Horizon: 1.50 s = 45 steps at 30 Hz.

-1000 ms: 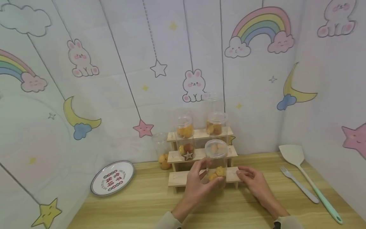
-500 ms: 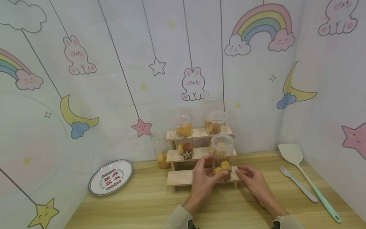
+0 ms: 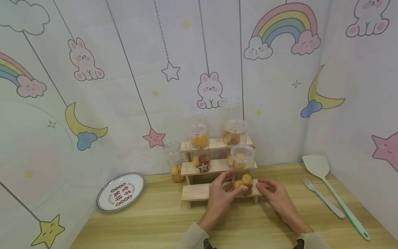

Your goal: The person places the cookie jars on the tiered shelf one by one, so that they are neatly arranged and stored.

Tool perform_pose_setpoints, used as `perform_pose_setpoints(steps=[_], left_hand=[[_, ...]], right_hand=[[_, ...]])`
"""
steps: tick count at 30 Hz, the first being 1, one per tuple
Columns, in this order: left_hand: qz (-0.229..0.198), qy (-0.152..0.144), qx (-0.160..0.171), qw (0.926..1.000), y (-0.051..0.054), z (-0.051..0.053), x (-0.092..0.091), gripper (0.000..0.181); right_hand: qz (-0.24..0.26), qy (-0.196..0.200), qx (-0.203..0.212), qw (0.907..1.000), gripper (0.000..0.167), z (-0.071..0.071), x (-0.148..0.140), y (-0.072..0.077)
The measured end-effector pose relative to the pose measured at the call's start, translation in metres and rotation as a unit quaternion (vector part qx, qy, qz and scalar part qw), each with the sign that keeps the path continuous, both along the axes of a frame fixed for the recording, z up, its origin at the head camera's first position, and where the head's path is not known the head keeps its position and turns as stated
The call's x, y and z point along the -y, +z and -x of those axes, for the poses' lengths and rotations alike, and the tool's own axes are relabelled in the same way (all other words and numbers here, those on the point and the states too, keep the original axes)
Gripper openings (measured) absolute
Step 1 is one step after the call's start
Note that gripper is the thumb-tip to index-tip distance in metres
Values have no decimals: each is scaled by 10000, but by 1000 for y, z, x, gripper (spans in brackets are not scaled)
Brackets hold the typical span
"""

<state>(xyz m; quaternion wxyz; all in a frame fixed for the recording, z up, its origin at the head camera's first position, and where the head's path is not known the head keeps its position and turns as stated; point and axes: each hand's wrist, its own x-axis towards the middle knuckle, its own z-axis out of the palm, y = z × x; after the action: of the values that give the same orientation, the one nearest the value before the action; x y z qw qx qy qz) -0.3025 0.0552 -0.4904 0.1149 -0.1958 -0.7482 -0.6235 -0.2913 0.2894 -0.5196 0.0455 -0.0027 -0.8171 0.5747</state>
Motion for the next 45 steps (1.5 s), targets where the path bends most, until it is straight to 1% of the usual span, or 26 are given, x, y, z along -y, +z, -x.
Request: perform_pose_setpoints(steps=[12, 15, 17, 19, 21, 24, 26, 28, 30, 31, 33, 36, 38, 40, 43, 45], left_hand=[[107, -33, -24, 9999, 0, -2, 1, 71], [168, 46, -69, 9998, 1, -4, 3, 72], [238, 98, -127, 9996, 3, -7, 7, 71], [285, 131, -204, 9993, 6, -10, 16, 69], [295, 129, -347, 9989, 11, -13, 30, 65], [238, 199, -794, 9964, 19, -15, 57, 60], [184, 345, -1188, 9921, 25, -15, 77, 56], [106, 567, -1515, 9868, 30, -14, 99, 52], [-42, 819, -1692, 9822, 34, -11, 121, 47], [-113, 993, -1759, 9793, 34, -8, 132, 44], [-195, 1367, -1740, 9750, 34, 0, 151, 40], [-148, 1905, -1611, 9683, 30, 14, 175, 40], [-43, 2183, -1456, 9650, 24, 23, 186, 43], [13, 2357, -1287, 9633, 17, 31, 193, 48], [-23, 2528, -939, 9630, 8, 41, 199, 55], [-38, 2571, -724, 9637, 3, 46, 201, 58]], right_hand=[[-14, -51, 98, 9999, 62, -1, 2, 0], [-12, -68, 107, 9999, 62, -3, 1, -1], [-5, -81, 82, 9999, 61, -3, 0, -2], [7, -91, 55, 9999, 61, -4, -1, -2], [25, -93, 20, 10000, 60, -4, -1, -3], [33, -56, -29, 10000, 60, -3, -1, -2], [75, -33, -47, 10000, 60, -2, -1, -2], [97, 4, -52, 9999, 61, -2, 0, -2], [106, 22, -54, 9999, 61, -1, 0, -2], [128, 0, -56, 9999, 59, -1, 0, -2], [103, -19, -79, 9999, 58, -1, 0, -2], [88, -53, -80, 9999, 58, 0, 0, -2], [81, -48, -54, 9999, 58, -1, 0, -1], [83, -32, -36, 10000, 60, -2, 0, 0], [131, -8, -42, 9999, 60, -2, 1, 0], [192, 33, -79, 9998, 59, -1, 2, -2]])
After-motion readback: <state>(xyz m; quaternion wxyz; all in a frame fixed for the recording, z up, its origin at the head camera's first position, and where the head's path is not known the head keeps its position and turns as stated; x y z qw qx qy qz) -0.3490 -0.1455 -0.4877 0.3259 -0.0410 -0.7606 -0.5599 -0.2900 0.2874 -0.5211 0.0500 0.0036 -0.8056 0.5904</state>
